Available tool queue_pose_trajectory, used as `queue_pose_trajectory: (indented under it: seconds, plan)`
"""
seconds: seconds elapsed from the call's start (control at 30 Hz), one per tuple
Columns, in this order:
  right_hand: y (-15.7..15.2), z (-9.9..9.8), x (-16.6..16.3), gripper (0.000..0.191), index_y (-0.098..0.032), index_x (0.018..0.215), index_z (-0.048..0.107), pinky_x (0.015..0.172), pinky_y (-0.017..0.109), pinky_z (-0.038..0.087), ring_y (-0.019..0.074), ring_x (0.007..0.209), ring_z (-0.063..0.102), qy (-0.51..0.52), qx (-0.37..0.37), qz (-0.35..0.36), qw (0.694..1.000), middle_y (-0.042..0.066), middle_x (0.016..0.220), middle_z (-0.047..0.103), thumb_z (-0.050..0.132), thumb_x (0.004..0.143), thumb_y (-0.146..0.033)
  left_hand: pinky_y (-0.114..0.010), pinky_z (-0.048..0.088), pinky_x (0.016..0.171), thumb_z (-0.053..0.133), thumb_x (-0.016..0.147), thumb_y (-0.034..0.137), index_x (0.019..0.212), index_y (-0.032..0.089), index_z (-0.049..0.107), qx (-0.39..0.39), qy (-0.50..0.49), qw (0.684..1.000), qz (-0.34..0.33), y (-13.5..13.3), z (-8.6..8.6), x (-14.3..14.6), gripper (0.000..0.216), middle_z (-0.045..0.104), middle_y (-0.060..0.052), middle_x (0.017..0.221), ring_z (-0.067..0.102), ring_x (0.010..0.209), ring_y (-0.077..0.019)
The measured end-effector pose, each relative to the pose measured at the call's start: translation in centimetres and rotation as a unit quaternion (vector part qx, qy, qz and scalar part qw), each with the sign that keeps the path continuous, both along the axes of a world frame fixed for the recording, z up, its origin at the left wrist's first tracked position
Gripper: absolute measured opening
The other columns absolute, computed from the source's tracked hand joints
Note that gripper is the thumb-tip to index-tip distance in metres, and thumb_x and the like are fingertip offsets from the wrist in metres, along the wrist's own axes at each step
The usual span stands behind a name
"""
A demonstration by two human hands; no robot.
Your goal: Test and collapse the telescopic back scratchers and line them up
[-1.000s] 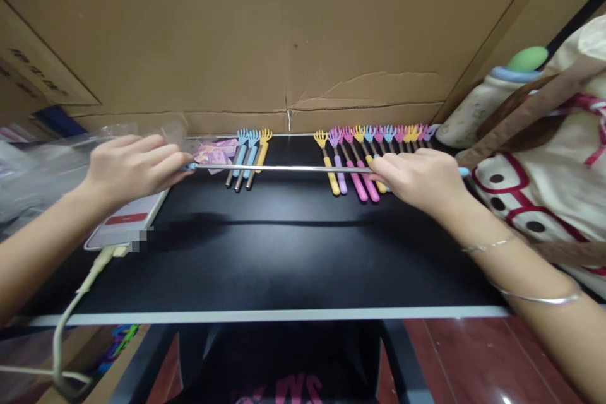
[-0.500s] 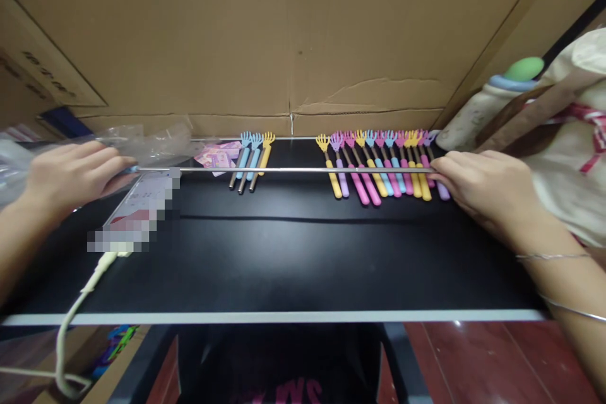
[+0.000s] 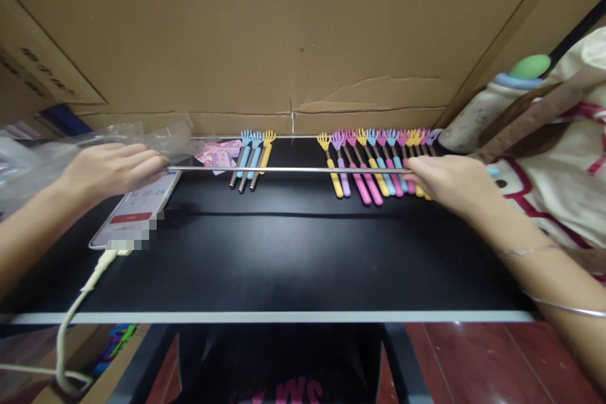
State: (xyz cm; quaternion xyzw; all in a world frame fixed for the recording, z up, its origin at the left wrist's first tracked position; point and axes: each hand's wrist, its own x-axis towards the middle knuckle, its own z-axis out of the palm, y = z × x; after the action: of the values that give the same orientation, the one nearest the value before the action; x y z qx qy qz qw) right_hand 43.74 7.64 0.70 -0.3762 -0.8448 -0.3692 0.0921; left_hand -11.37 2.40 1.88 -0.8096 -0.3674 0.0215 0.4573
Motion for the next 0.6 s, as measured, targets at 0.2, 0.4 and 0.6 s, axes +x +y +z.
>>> queue_pose_trajectory:
  seconds: [0.2, 0.4, 0.6]
  plan:
    - [-2.7, 0.3, -11.3, 0.053, -0.019, 0.069, 0.055, 0.045, 0.026, 0.017, 0.0124, 0.047, 0.049, 0.018, -0.082, 0.040, 0.996, 0.002, 0.052, 0.056, 0.022, 0.101, -0.046, -0.028, 0.028, 0.049, 0.031, 0.100, 0.032, 0.074, 0.020, 0.056, -0.073, -0.105, 0.985, -0.117, 0.5, -0.4, 11.3, 0.038, 0.061, -0.003, 0.064, 0.056, 0.059, -0.0149]
    - [-5.0, -0.1, -16.1, 0.045, -0.019, 0.077, 0.057, 0.045, 0.028, 0.012, 0.0130, 0.045, 0.047, 0.008, -0.122, 0.065, 0.990, 0.002, 0.055, 0.056, 0.026, 0.101, -0.042, -0.027, 0.023, 0.046, 0.036, 0.099, 0.030, 0.075, 0.018, 0.055, -0.090, -0.132, 0.975, -0.156, -0.6, -1.5, 16.1, 0.033, 0.056, -0.001, 0.057, 0.053, 0.051, -0.0139]
    - [-5.4, 0.4, -17.4, 0.040, -0.019, 0.084, 0.059, 0.046, 0.028, 0.015, 0.0143, 0.053, 0.055, 0.040, -0.138, 0.074, 0.987, 0.004, 0.065, 0.063, 0.028, 0.101, -0.039, -0.027, 0.024, 0.046, 0.037, 0.098, 0.032, 0.077, 0.019, 0.058, -0.086, -0.146, 0.974, -0.152, -0.8, -0.7, 16.5, 0.032, 0.057, -0.001, 0.060, 0.054, 0.055, -0.0140]
